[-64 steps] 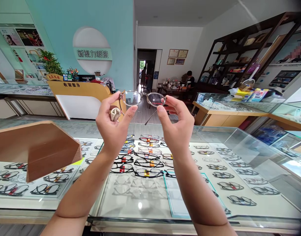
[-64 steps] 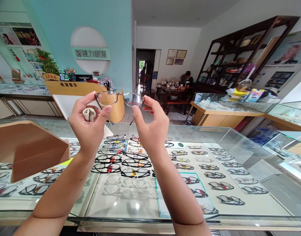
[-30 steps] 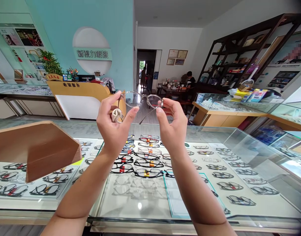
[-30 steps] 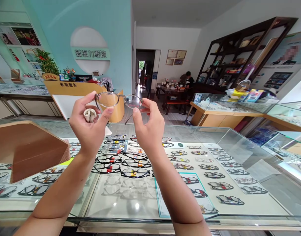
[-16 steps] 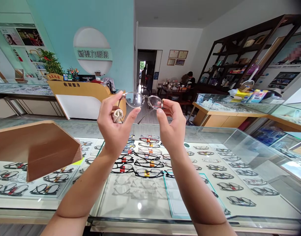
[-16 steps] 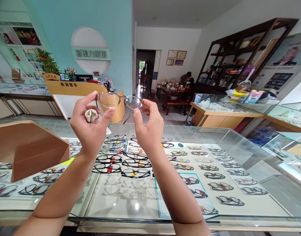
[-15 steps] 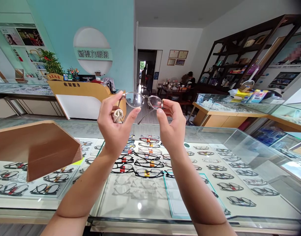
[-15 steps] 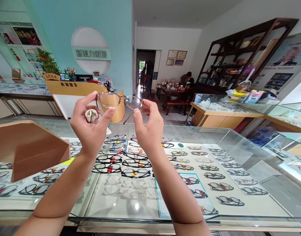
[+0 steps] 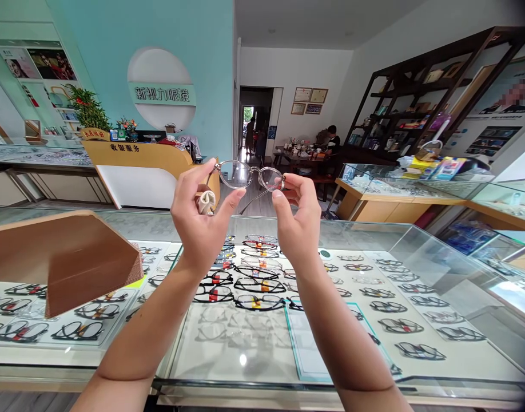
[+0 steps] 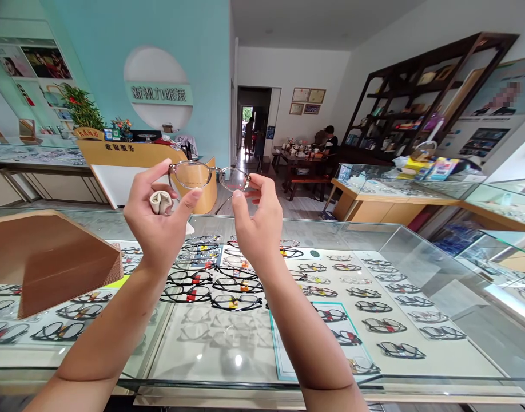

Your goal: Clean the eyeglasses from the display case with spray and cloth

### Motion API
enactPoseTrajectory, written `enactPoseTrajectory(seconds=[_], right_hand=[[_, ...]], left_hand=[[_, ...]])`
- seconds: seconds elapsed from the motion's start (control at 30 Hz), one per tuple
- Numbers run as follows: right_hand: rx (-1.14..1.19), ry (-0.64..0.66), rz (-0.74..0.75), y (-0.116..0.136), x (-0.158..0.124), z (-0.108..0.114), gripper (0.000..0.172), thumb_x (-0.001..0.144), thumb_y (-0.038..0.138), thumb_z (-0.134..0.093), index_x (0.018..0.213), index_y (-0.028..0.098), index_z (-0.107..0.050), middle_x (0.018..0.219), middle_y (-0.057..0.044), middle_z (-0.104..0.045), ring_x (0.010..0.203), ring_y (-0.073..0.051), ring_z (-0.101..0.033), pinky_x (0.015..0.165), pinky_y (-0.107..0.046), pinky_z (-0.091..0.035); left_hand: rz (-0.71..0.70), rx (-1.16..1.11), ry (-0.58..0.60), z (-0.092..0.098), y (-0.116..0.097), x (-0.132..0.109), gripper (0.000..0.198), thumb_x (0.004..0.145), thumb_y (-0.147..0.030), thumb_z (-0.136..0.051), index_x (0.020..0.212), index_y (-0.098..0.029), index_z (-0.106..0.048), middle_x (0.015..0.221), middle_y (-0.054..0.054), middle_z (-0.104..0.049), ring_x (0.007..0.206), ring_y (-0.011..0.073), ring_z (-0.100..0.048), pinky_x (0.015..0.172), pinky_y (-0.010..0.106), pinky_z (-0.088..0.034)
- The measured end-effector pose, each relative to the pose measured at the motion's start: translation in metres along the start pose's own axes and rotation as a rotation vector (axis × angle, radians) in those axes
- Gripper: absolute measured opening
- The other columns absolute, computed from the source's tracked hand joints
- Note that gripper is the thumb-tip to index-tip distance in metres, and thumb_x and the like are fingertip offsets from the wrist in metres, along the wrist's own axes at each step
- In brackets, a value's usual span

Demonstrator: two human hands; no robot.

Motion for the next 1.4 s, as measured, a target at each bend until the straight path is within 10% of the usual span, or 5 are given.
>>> enactPoseTrajectory(seconds=[1.4], right_hand=[[-0.066,-0.1,0.181,0.034,-0.003,0.016,0.036,0.107,0.043,-0.067,0.142,0.035,-0.07,0.135,-0.009,-0.076,0.118,-0.03,-0.073,0.102,-0.057,-0.062]], left_hand=[[0.216,-0.089,0.089,-0.01,0.034,-0.002,0.049,0.098,-0.057,-0.083,0.139,-0.031,-0.074,0.125,0.008,-0.076,0.084,0.0147,-0.067,0.072,0.028,-0.058]])
Point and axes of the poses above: each hand's wrist, its own x-axis towards the middle knuckle, its own z-axis out of the back of the hand, y = z × x, the point moved 9 cm from there along x, towards the middle knuckle
